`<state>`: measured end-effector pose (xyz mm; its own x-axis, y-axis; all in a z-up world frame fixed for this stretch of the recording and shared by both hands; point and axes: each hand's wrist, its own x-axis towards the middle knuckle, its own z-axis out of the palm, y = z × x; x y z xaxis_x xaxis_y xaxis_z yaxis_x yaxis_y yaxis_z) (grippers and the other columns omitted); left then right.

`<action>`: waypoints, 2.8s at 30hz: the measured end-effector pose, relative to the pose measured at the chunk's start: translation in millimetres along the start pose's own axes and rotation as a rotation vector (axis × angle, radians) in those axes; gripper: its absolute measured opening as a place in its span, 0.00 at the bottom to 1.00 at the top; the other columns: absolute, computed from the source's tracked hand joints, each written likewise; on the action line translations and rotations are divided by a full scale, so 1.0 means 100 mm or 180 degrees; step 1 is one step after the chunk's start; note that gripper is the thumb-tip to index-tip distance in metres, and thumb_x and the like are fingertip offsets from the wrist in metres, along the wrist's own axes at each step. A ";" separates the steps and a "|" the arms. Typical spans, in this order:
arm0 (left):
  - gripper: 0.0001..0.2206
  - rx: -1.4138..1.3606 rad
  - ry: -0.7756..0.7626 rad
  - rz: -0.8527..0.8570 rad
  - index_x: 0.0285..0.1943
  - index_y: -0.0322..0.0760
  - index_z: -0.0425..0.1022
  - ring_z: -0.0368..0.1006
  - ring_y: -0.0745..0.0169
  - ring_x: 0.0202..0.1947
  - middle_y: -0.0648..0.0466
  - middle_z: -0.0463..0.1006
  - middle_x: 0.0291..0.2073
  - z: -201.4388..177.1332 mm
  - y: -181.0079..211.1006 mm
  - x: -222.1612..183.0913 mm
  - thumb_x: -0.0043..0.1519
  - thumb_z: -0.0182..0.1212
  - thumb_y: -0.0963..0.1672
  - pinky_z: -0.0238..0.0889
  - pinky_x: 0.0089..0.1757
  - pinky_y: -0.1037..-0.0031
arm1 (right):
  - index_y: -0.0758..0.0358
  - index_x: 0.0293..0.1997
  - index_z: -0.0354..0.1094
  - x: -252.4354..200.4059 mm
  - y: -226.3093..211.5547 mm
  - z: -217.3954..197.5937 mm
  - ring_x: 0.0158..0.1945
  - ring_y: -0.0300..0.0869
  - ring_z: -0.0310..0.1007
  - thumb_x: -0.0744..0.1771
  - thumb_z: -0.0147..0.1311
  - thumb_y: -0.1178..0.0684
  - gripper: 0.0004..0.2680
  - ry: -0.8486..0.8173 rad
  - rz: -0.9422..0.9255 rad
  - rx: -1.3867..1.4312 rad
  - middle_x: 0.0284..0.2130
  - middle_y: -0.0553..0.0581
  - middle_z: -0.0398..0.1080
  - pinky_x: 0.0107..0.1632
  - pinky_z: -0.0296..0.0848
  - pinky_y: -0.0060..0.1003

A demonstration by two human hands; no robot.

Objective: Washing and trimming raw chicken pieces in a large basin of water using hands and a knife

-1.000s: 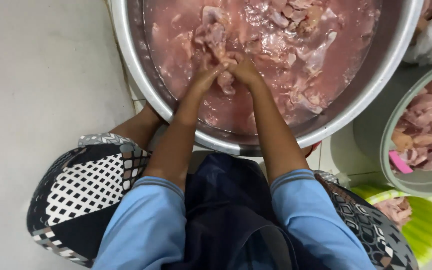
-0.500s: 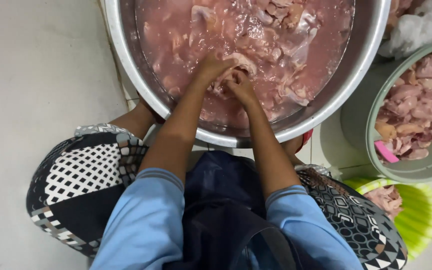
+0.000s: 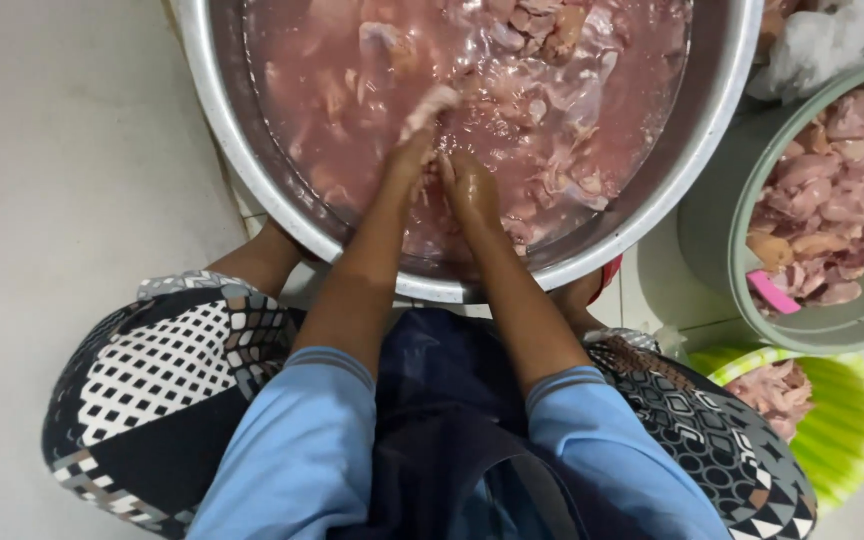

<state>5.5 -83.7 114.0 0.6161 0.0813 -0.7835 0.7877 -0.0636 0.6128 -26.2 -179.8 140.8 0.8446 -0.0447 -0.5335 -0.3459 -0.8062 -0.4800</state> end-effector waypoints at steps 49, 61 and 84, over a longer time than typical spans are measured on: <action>0.22 -0.2700 0.0277 0.0062 0.51 0.46 0.65 0.68 0.59 0.33 0.48 0.68 0.39 -0.07 -0.66 -0.25 0.49 0.65 0.50 0.57 0.21 0.82 | 0.58 0.56 0.60 -0.11 0.95 0.08 0.50 0.53 0.65 0.61 0.58 0.51 0.19 0.0328 -0.0367 0.2876 0.49 0.68 0.65 0.51 0.66 0.46; 0.13 -0.3177 0.0500 -0.0157 0.37 0.43 0.70 0.70 0.64 0.30 0.55 0.71 0.26 0.04 -0.78 -0.14 0.46 0.65 0.46 0.66 0.29 0.74 | 0.50 0.67 0.37 -0.57 0.23 -0.12 0.57 0.63 0.61 0.60 0.61 0.46 0.32 0.0468 -0.0147 0.1697 0.59 0.68 0.56 0.59 0.63 0.52; 0.33 -0.0487 0.0753 0.0301 0.57 0.37 0.64 0.73 0.57 0.45 0.51 0.75 0.48 -0.27 0.18 -0.05 0.38 0.64 0.49 0.67 0.42 0.73 | 0.40 0.45 0.66 0.26 0.10 -0.46 0.36 0.41 0.73 0.61 0.56 0.61 0.14 -0.0022 0.0269 0.2309 0.43 0.54 0.71 0.25 0.72 0.23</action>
<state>16.5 -58.5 132.0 0.6554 0.3128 -0.6874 0.7066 0.0674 0.7044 10.9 -216.6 154.6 0.8013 -0.0839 -0.5923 -0.5955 -0.2065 -0.7764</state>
